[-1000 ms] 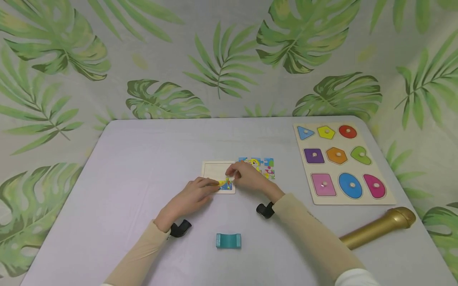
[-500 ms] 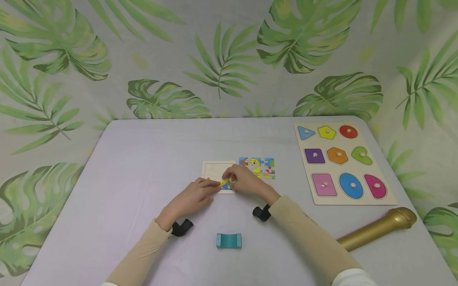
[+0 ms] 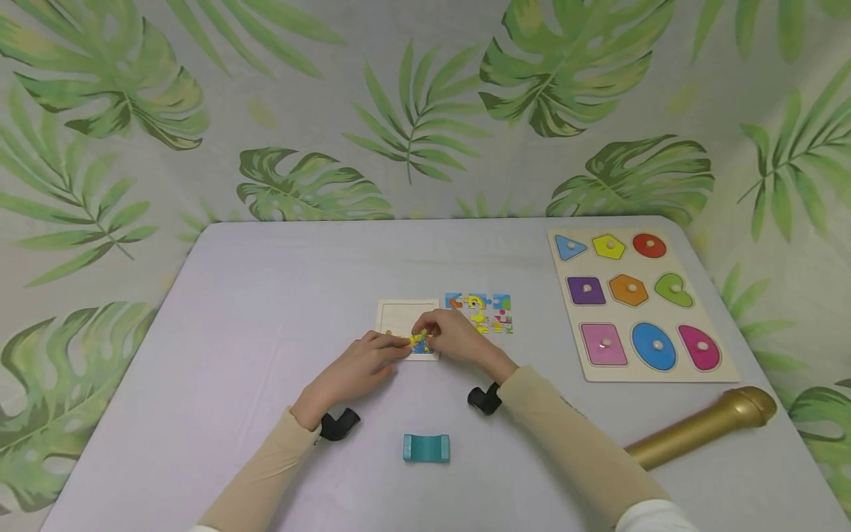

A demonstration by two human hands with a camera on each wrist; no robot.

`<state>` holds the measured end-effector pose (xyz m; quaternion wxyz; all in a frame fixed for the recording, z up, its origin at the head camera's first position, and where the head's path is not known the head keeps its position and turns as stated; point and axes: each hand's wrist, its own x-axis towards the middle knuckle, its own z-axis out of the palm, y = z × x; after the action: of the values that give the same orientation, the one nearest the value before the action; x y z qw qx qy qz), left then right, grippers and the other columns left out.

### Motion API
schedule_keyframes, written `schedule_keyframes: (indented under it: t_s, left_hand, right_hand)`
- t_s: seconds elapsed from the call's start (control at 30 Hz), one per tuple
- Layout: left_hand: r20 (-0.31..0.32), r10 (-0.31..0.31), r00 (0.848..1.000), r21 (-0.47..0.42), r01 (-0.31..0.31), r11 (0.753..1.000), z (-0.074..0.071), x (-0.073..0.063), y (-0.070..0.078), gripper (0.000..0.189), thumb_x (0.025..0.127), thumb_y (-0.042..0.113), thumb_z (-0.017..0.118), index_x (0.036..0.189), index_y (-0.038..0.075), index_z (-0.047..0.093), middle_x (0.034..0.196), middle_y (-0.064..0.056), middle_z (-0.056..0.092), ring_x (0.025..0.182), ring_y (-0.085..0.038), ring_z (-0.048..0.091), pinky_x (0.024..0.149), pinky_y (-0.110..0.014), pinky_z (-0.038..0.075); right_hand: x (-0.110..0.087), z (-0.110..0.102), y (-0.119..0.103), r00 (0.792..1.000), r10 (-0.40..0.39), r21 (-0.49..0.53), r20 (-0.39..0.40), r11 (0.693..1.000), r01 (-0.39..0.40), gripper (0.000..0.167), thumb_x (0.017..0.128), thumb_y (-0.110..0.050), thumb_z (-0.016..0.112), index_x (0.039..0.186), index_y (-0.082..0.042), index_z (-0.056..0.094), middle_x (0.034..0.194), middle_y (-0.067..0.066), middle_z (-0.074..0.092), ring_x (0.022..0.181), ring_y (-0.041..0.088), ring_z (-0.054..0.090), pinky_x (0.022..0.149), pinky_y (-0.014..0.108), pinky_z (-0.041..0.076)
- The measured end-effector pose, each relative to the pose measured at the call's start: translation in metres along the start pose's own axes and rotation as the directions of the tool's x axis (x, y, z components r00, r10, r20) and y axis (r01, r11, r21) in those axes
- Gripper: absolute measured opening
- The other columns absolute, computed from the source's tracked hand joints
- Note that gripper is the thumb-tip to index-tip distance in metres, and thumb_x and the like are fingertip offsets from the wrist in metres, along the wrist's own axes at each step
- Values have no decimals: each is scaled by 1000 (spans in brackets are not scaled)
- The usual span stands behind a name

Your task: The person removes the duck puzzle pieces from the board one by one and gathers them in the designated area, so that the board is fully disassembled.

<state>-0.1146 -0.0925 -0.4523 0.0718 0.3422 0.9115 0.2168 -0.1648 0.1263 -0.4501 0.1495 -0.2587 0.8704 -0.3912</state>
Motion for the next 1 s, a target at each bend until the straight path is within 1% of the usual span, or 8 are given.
schedule_keyframes:
  t_s: [0.13, 0.17, 0.23, 0.33, 0.4, 0.63, 0.83, 1.0]
  left_hand:
    - [-3, -5, 1000, -6, 5, 1000, 0, 0, 0, 32, 95, 11, 59, 127, 7, 63, 135, -6, 54, 116, -29, 48, 86, -44, 44]
    - [-3, -5, 1000, -6, 5, 1000, 0, 0, 0, 32, 95, 11, 59, 127, 7, 63, 135, -6, 54, 116, -28, 48, 86, -44, 44]
    - [-5, -8, 1000, -1, 8, 1000, 0, 0, 0, 33, 95, 12, 59, 127, 7, 63, 135, -6, 54, 115, -28, 48, 85, -43, 44]
    - [-6, -12, 1000, 8, 12, 1000, 1, 0, 0, 33, 96, 12, 58, 128, 7, 62, 135, -5, 53, 115, -26, 48, 85, -42, 44]
    - [-8, -16, 1000, 10, 16, 1000, 1, 0, 0, 33, 96, 12, 58, 128, 8, 62, 135, -5, 53, 114, -26, 48, 85, -41, 43]
    - [-18, -18, 1000, 2, 18, 1000, 2, 0, 1, 33, 95, 11, 58, 128, 8, 62, 135, -5, 54, 116, -26, 48, 86, -41, 43]
    - [-15, -25, 1000, 7, 25, 1000, 2, 0, 1, 34, 95, 12, 58, 129, 8, 62, 135, -4, 54, 116, -25, 48, 87, -40, 43]
    - [-13, -32, 999, -2, 32, 999, 3, 0, 1, 34, 96, 11, 57, 129, 9, 61, 136, -3, 53, 115, -25, 48, 87, -40, 43]
  right_hand:
    - [-1, -4, 4, 1000, -17, 16, -1, 1000, 17, 21, 85, 7, 60, 99, -7, 68, 89, 2, 64, 79, 16, 53, 74, 34, 45]
    - [-2, -6, 5, 1000, -25, 20, -5, 999, 25, 21, 85, 7, 60, 99, -7, 68, 87, 2, 64, 79, 16, 54, 80, 37, 45]
    - [-4, -11, 7, 1000, -31, 38, -5, 999, 31, 20, 85, 7, 60, 98, -7, 68, 87, 3, 63, 79, 17, 54, 82, 39, 45]
    - [-8, -22, 11, 1000, -25, 58, 1, 998, 25, 20, 85, 6, 60, 98, -6, 68, 88, 5, 62, 80, 18, 53, 82, 38, 45]
    - [-12, -30, 15, 1000, -6, 76, 21, 997, 4, 18, 85, 6, 59, 98, -5, 67, 91, 6, 63, 81, 19, 53, 74, 34, 45]
    - [-36, -53, 36, 994, 68, 50, 87, 996, -73, 16, 86, 5, 57, 97, -2, 66, 96, 5, 65, 83, 21, 53, 75, 32, 46]
    - [-59, -68, 52, 989, 119, 26, 87, 992, -122, 14, 86, 4, 59, 96, -3, 67, 95, 4, 64, 82, 21, 50, 73, 31, 46]
    - [-70, -73, 61, 987, 141, 25, 76, 989, -143, 14, 87, 4, 59, 96, -3, 68, 97, 5, 64, 81, 21, 49, 71, 30, 44]
